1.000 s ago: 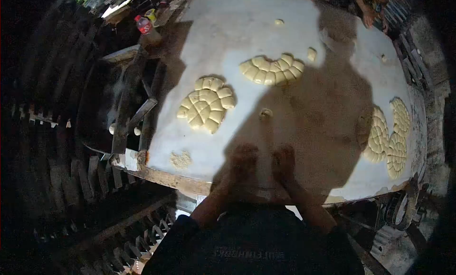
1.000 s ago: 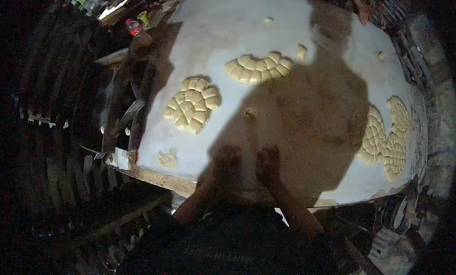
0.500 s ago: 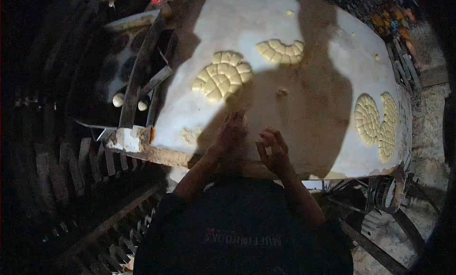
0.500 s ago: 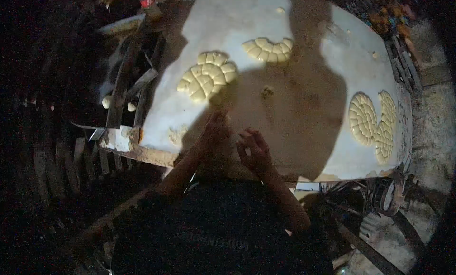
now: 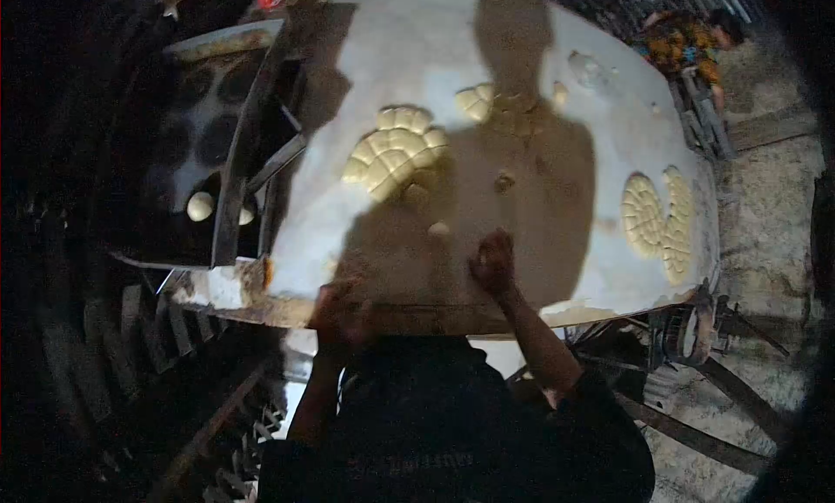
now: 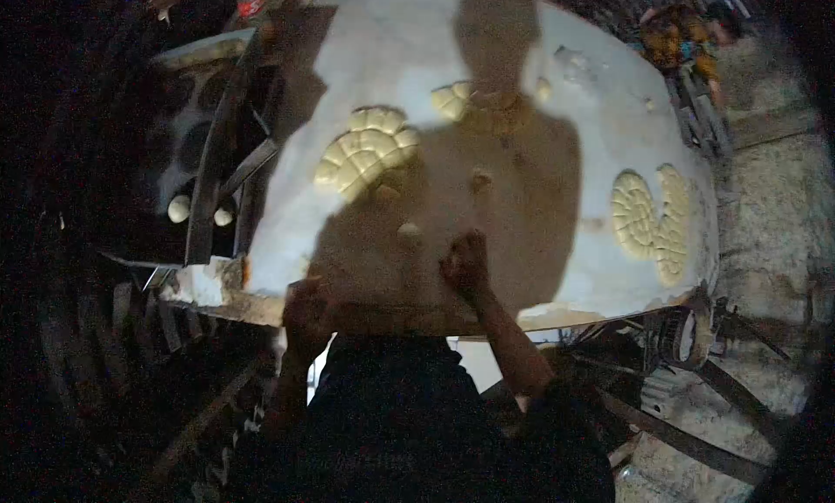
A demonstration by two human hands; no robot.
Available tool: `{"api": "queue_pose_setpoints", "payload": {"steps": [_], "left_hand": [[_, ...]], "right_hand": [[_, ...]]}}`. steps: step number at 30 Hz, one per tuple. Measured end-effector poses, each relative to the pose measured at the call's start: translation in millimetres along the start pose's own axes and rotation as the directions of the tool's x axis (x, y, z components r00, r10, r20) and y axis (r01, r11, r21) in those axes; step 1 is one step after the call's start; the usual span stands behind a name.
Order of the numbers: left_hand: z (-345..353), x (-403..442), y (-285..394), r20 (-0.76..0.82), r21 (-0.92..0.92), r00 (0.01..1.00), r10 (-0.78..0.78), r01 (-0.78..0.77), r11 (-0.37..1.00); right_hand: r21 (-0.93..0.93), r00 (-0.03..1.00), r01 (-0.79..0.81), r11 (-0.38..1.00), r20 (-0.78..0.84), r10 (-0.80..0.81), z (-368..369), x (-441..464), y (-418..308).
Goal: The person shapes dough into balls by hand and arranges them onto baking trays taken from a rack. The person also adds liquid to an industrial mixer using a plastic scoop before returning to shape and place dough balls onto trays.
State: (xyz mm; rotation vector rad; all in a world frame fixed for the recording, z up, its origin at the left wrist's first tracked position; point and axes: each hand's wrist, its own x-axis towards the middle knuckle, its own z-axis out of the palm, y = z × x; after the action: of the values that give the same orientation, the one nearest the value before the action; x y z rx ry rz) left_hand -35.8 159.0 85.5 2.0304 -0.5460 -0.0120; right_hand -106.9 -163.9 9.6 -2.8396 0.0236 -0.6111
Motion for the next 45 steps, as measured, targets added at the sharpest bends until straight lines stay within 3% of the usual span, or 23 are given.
{"api": "queue_pose_setpoints", "payload": {"steps": [1, 3, 6, 7, 8, 9, 11, 12, 16, 18, 19, 21, 22, 24, 25, 27, 28, 30, 34, 37, 39, 41, 45], "left_hand": [[-6.9, 0.6, 3.5, -0.002, 0.140, 0.999, 0.037, -0.037, 0.989], [-3.3, -4.8, -7.4, -0.051, 0.125, 0.998, 0.038, -0.031, 0.992], [7.1, -13.1, -3.8, -0.120, 0.064, 0.993, -0.007, 0.015, 0.998], [9.0, -12.5, -2.5, -0.134, 0.007, 0.990, -0.050, 0.052, 0.999], [10.3, -11.5, -3.6, -0.164, 0.092, 0.984, 0.064, -0.050, 0.995], [12.3, -9.9, -0.8, -0.175, 0.102, 0.982, 0.070, -0.053, 0.993], [18.1, -16.1, 9.1, -0.204, 0.040, 0.979, -0.028, 0.037, 0.999], [18.7, -14.7, 21.1, -0.212, 0.022, 0.975, -0.068, 0.074, 0.997], [46.8, -14.9, 37.2, -0.224, 0.055, 0.973, -0.054, 0.068, 0.996], [66.1, -15.3, 46.1, -0.211, 0.007, 0.976, -0.044, 0.047, 0.999], [74.1, -14.9, 53.5, -0.196, -0.009, 0.980, -0.034, 0.033, 0.999], [81.9, -17.2, 59.1, -0.165, -0.057, 0.986, 0.018, -0.028, 0.998], [84.2, -19.0, 68.2, -0.166, -0.031, 0.986, 0.015, -0.021, 0.999], [93.6, -22.7, 79.6, -0.182, 0.006, 0.983, -0.001, 0.002, 1.000], [98.7, -26.6, 78.6, -0.199, 0.006, 0.980, 0.001, 0.000, 1.000], [107.6, -34.2, 80.5, -0.227, 0.028, 0.974, -0.022, 0.029, 0.999], [113.2, -36.9, 81.5, -0.230, 0.004, 0.973, -0.018, 0.020, 1.000], [125.0, -37.2, 89.9, -0.210, 0.007, 0.977, -0.034, 0.037, 0.999], [152.7, -31.6, 93.1, -0.134, -0.015, 0.985, -0.109, 0.108, 0.994], [178.5, -7.3, 96.6, -0.056, 0.139, 0.994, -0.093, 0.100, 0.985], [207.5, 9.4, 87.2, 0.045, 0.388, 0.991, 0.124, -0.132, 0.912], [223.0, 22.8, 89.3, 0.162, 0.138, 0.987, 0.019, -0.041, 0.990], [229.7, 26.8, 77.0, 0.268, 0.296, 0.963, -0.033, -0.049, 0.954]], "right_hand": [[0.026, 0.998, -0.023, 0.999, -0.063, 0.024, 11.2, 17.2, 0.0], [0.047, 0.991, -0.044, 0.998, -0.123, 0.049, 23.8, 29.4, -15.0], [0.008, 0.989, -0.137, 0.990, 0.064, 0.137, 21.5, 12.1, -36.3], [0.025, 0.999, -0.004, 1.000, 0.042, 0.003, 20.1, -9.9, -30.5], [0.039, 0.991, 0.131, 0.991, 0.019, -0.132, 17.2, -18.8, -19.5], [0.046, 0.990, 0.141, 0.989, 0.009, -0.142, 5.3, -14.2, -5.8], [-0.006, 0.957, -0.099, 0.995, 0.273, 0.097, -20.1, 0.4, 15.4], [0.075, 0.981, -0.144, 0.987, 0.139, 0.133, -12.7, 17.9, 21.1], [0.088, 0.984, -0.177, 0.980, 0.009, 0.177, 22.7, 39.3, -7.3], [0.120, 0.949, 0.047, 0.992, -0.316, -0.007, 39.4, 15.1, -16.2], [0.132, 0.947, 0.045, 0.990, -0.320, -0.001, 30.5, 1.5, -11.7], [0.383, 0.956, 0.251, 0.889, 0.047, -0.290, -2.5, -25.2, 9.0], [0.398, 0.955, 0.253, 0.882, 0.042, -0.293, -17.4, -26.0, 17.8], [0.436, 0.907, -0.220, 0.873, 0.420, 0.019, -51.6, -12.0, 33.1], [0.452, 0.904, -0.214, 0.866, 0.428, -0.001, -75.4, 4.2, 33.4], [0.491, 0.628, -0.687, 0.536, 0.772, 0.098, -115.1, 34.1, 26.6], [0.496, 0.618, -0.685, 0.534, 0.783, 0.066, -115.4, 33.3, 19.2], [0.732, 0.962, -0.193, 0.653, 0.272, -0.021, -114.2, 29.2, 6.2], [0.537, 0.970, 0.003, 0.844, 0.202, -0.132, -69.7, 11.7, 29.0], [0.491, 0.982, -0.084, 0.867, 0.188, -0.011, -101.7, -3.8, 34.4], [0.456, 0.974, -0.137, 0.880, 0.224, 0.035, -94.9, -23.4, 57.9], [0.421, 0.960, -0.196, 0.886, 0.266, 0.086, -96.4, -31.7, 71.2], [0.523, 0.964, -0.171, 0.835, 0.264, 0.032, -105.3, -18.1, 53.5]]}}
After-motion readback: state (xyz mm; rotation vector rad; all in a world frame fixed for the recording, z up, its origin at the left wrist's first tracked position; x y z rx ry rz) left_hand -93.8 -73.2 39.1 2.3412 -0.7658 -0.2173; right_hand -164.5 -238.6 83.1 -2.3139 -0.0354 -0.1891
